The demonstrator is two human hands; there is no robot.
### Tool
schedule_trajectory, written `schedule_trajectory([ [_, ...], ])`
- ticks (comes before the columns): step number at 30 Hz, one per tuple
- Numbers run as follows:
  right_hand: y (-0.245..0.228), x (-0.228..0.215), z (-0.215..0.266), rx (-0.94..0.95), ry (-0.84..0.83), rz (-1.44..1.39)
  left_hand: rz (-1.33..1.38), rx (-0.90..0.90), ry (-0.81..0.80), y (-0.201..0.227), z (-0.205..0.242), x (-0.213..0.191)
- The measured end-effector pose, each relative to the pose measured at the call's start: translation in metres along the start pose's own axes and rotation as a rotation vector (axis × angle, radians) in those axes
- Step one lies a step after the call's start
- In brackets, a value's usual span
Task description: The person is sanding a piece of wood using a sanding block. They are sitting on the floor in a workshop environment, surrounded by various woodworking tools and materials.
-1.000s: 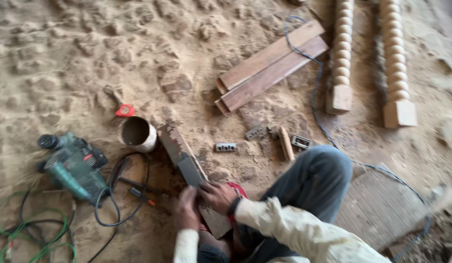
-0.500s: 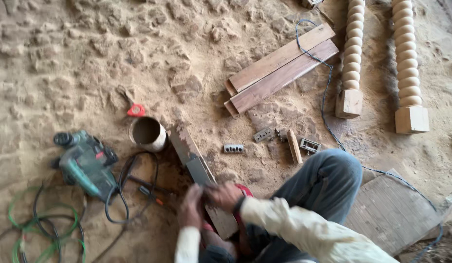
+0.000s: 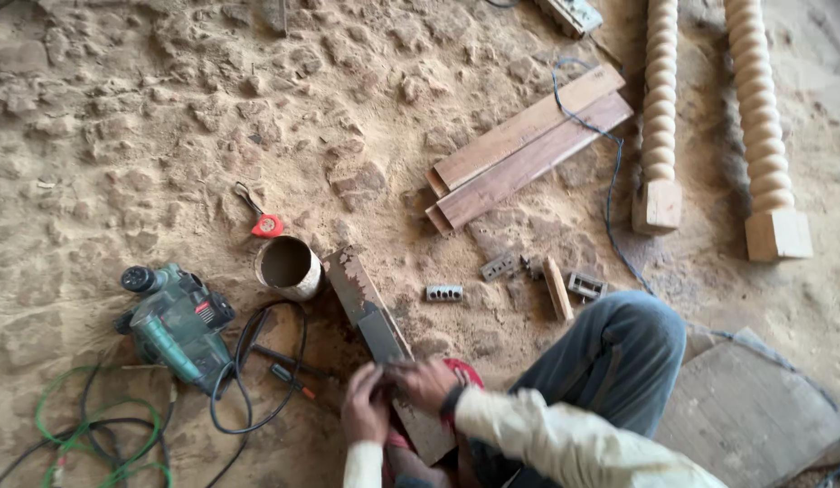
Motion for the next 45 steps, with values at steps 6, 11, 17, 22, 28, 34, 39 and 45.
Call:
schedule_trajectory([
  [6, 0.026, 0.019, -0.038, 0.141, -0.18, -0.102, 0.476, -0.132, 0.057, -0.048, -0.034, 0.019],
  [11, 0.045, 0.03, -0.07, 0.289, -0.257, -0.023, 0.081, 0.05, -0.037, -0.043, -0.067, -0.01],
  [17, 0.008, 0.018, 0.013, -0.146, 0.084, 0.068, -0.011, -0.131, 0.007, 0.011, 0.01, -0.001],
  [22, 0.041, 0.037, -0.05, 0.074, -0.225, -0.086, 1.022, -0.459, 0.221, -0.023, -0.049, 0.005],
  [28, 0.033, 0.022, -0.064, 0.063, -0.127, 0.012, 0.025, -0.006, 0.06, -0.012, -0.059, -0.014],
  [34, 0.008, 0.017, 0.005, 0.059, -0.201, -0.108, 0.009, -0.127, 0.056, 0.003, 0.007, 0.012],
  [39, 0.037, 0.017, -0.083, 0.13, -0.185, -0.024, 0.083, -0.086, 0.131, -0.014, -0.063, 0.0],
  [45, 0.011, 0.006, -0.019, 0.004, -0.058, 0.06, 1.409, -0.596, 0.12, -0.016, -0.023, 0.024],
])
Point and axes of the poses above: each hand's wrist, its own z-axis away from the middle knuckle, its own x-axis out of the palm, y = z × x, the point moved 3 cm from there along -z, towards the middle knuckle, and after that the axes turned 9 degrees about -y, right-handed, at the moved point
